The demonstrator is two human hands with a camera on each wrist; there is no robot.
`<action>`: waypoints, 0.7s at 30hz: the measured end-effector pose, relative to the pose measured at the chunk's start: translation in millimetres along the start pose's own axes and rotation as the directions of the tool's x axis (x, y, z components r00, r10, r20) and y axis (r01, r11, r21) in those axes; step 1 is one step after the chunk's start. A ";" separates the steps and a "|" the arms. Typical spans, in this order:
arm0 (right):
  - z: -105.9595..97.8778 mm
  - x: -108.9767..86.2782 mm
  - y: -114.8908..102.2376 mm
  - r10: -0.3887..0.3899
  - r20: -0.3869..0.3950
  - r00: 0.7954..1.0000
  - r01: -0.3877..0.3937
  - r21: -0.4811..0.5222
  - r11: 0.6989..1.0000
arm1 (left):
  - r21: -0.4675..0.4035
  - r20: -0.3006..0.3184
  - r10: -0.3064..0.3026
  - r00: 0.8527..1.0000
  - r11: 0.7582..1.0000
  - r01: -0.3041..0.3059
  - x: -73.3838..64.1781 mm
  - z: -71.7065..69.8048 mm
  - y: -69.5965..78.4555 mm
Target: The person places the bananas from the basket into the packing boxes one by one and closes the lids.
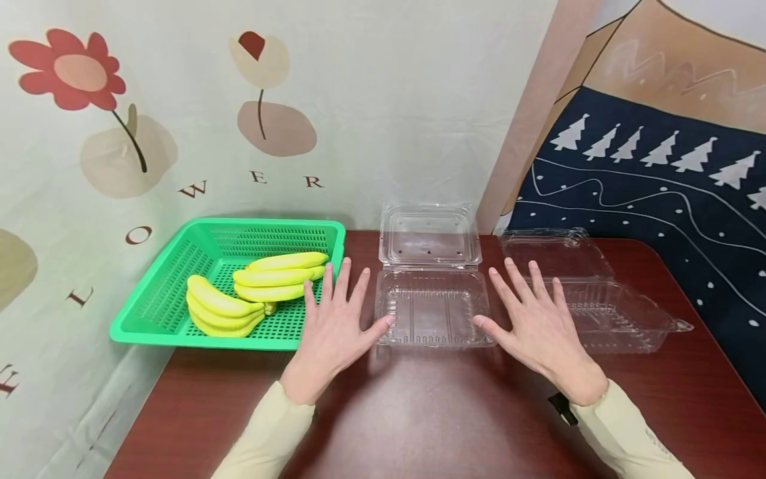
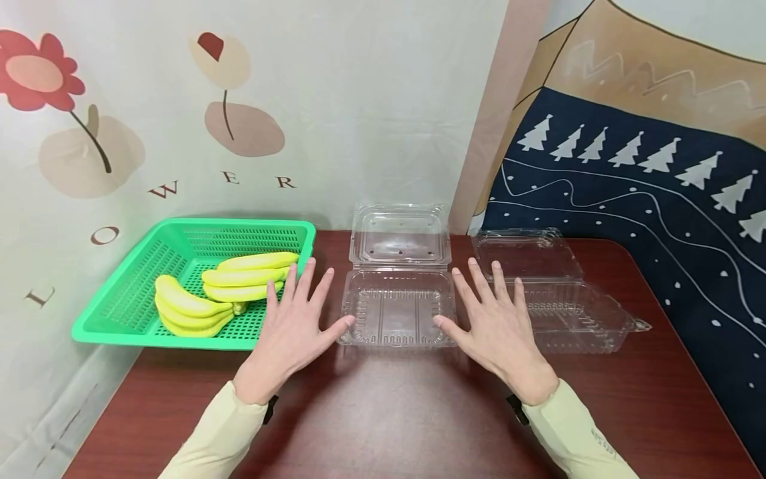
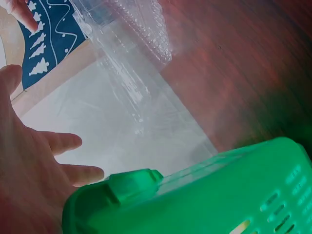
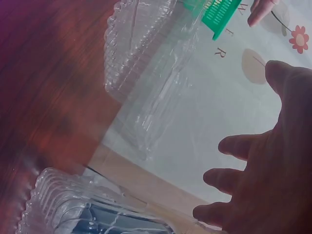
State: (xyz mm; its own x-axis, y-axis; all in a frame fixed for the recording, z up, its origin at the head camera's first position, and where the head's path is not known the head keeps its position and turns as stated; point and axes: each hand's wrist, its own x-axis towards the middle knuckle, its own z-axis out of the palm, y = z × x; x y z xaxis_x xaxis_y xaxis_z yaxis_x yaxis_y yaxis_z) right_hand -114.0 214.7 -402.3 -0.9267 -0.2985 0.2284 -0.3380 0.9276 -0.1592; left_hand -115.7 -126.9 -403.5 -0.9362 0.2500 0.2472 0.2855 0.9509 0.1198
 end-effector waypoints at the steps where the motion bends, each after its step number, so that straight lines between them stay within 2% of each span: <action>1: 0.0 0.1 -0.6 -0.001 -0.002 1.000 0.001 -0.001 1.000 | -0.005 -0.003 0.000 1.000 1.000 0.000 -0.4 -0.5 -0.7; 9: -0.7 2.2 -8.7 -0.030 -0.014 0.999 0.030 -0.009 1.000 | -0.007 -0.014 -0.015 1.000 1.000 0.015 -5.3 -7.5 -8.6; 21: -0.3 5.0 -25.0 -0.062 -0.021 0.998 0.062 0.008 0.998 | -0.009 0.000 -0.044 0.999 0.999 0.044 -10.1 -17.9 -23.0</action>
State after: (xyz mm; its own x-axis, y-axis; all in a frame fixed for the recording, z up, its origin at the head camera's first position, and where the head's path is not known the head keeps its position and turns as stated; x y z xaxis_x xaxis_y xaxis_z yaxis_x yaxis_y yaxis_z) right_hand -110.1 190.1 -396.9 -0.9002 -0.3506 0.2584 -0.3964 0.9053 -0.1528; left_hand -109.1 -154.5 -391.5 -0.9478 0.2081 0.2415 0.2460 0.9593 0.1390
